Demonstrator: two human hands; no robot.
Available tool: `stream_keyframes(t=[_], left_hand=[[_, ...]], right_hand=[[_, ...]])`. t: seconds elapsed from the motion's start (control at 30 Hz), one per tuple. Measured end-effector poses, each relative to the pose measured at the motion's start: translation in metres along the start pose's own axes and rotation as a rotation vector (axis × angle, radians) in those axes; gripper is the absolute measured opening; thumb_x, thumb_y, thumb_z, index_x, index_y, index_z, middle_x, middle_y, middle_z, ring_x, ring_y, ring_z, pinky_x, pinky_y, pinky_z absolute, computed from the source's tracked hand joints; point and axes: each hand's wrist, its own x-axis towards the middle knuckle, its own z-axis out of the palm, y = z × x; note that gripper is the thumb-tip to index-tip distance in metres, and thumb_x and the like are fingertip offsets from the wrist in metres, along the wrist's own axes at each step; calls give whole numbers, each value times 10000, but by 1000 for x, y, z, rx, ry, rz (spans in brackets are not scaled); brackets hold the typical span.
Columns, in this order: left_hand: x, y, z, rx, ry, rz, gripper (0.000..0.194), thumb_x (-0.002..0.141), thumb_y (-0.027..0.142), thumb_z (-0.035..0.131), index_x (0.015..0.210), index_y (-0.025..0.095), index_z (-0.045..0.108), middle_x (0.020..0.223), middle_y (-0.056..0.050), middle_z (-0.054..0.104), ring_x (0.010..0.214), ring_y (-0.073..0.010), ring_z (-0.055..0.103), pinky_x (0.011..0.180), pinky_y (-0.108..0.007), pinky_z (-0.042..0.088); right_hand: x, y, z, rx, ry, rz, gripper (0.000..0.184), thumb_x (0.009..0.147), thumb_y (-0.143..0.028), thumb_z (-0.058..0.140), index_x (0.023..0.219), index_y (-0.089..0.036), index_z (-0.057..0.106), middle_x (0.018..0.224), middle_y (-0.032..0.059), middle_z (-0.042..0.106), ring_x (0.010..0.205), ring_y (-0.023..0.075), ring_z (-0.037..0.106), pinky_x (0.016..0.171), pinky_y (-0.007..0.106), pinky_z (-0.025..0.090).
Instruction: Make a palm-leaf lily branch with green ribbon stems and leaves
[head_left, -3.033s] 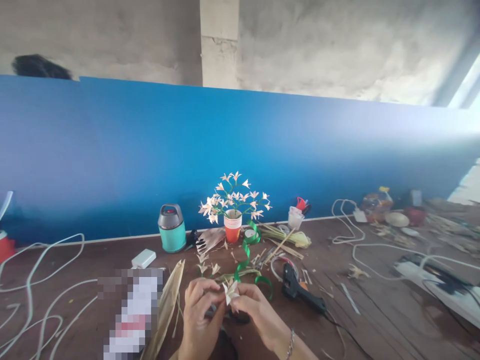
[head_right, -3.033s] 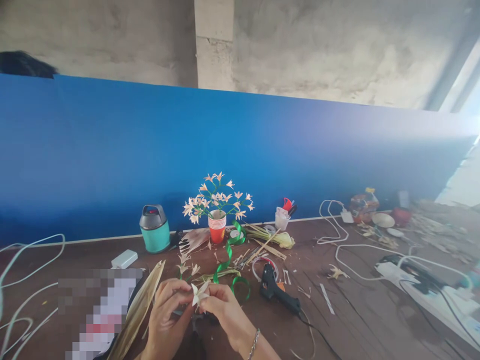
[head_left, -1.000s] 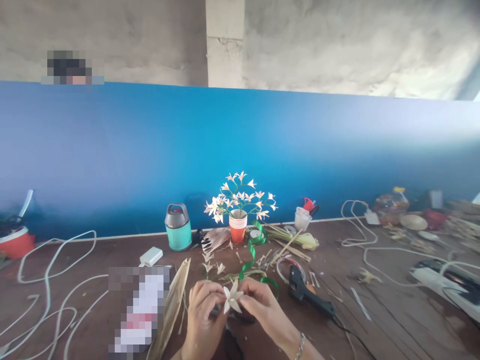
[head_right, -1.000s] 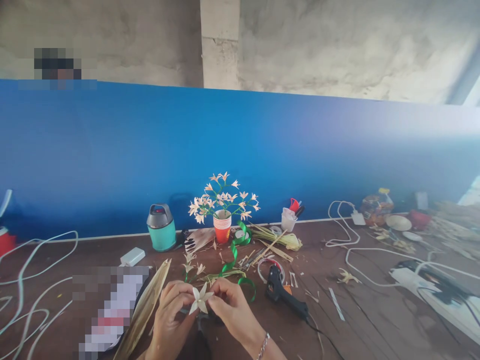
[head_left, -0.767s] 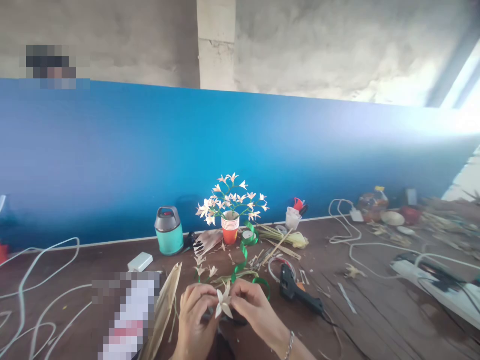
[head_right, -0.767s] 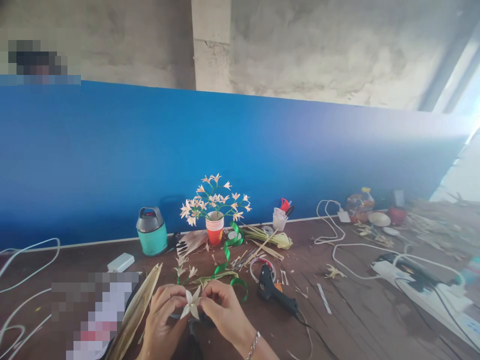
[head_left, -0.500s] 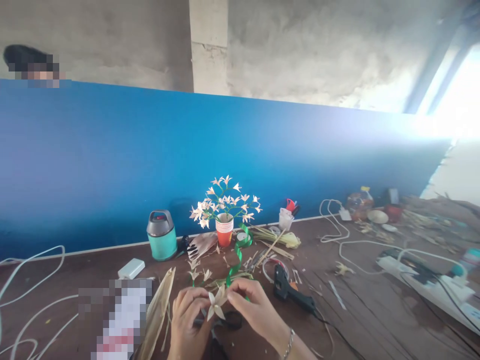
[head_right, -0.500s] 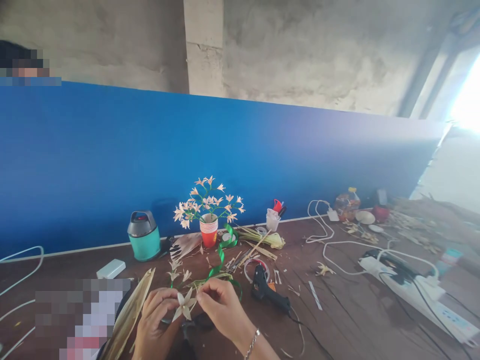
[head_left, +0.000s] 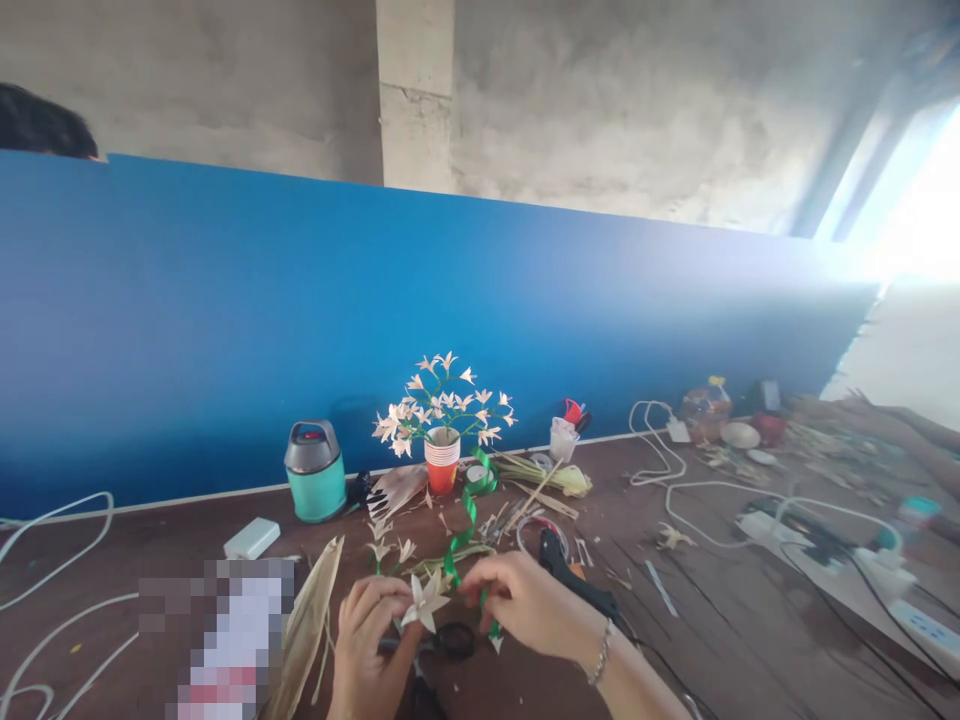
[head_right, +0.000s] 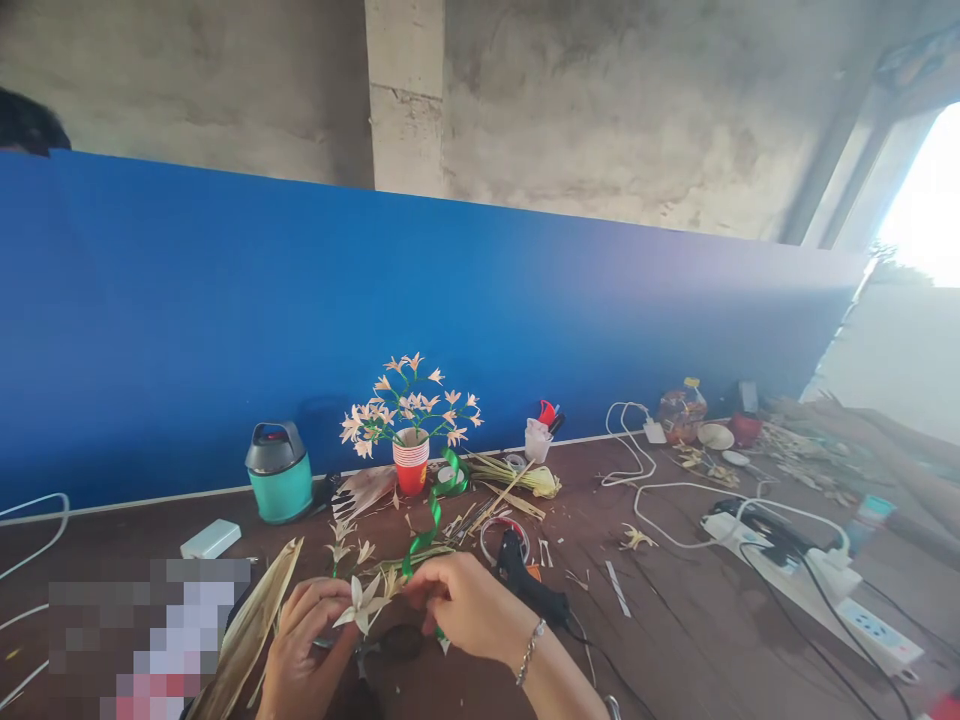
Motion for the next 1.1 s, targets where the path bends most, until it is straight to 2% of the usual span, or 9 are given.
stream_keyframes(t=[0.13,0.33,0.5,0.57,0.7,0.77,0.83,0.97,1.1], left_hand=[[0,-1,1,-4,7,-9,86,763,192,556,679,208,564,739,-29,629,737,-189,569,644,-306,458],[1,-2,-1,-6,15,7,58,738,184,567,692,215,584,736,-21,641,724,-185,581,646,-295,461],[-2,-6,1,-7,18,15,44,730,178,573,711,217,582,741,-19,639,733,-185,580,654,-294,458],[-2,-5,1,-8,8,3,55,738,172,567,704,215,574,738,-21,636,738,-185,578,655,-293,457],[-1,0,1,-7,4,-4,69,744,158,557,696,208,559,738,-23,631,739,-180,574,656,-292,457],[1,1,1,-4,8,0,69,739,152,557,699,207,562,736,-21,631,733,-177,576,657,-290,459],[1,0,0,2,8,-2,65,733,155,563,695,207,567,729,-19,632,724,-175,579,656,-288,463],[0,-3,0,6,4,-16,57,733,165,565,701,210,576,739,-25,634,734,-181,582,658,-295,474],[-2,-4,0,-21,23,-37,58,733,162,561,701,208,573,738,-33,633,734,-188,579,655,-307,484]], right_hand=[[-6,3,9,-13,-9,-33,358,679,-45,380,825,-168,682,775,40,700,726,162,659,603,214,461],[-8,8,11,-203,90,48,249,736,-185,491,889,-185,688,628,28,692,510,149,614,478,209,405],[-1,2,-9,-496,186,6,201,720,-146,521,739,-210,710,747,20,712,715,170,636,640,223,418],[9,0,-25,-678,194,98,191,746,-163,521,752,-221,703,812,17,708,798,174,627,708,230,412],[48,7,-59,-786,220,256,199,826,-152,478,806,-171,675,913,87,670,906,213,589,780,306,419],[72,14,-67,-820,181,331,165,864,-228,494,919,-154,630,984,82,631,914,205,581,793,354,452],[94,21,-67,-840,136,389,268,861,-287,525,1092,-153,536,1104,79,561,930,196,575,782,380,485],[120,32,-52,-850,71,431,279,863,-282,522,1120,-172,518,1129,71,548,946,201,570,781,387,488],[126,38,-45,-817,45,439,291,857,-281,532,1122,-162,516,1125,75,548,950,206,569,781,387,487]])
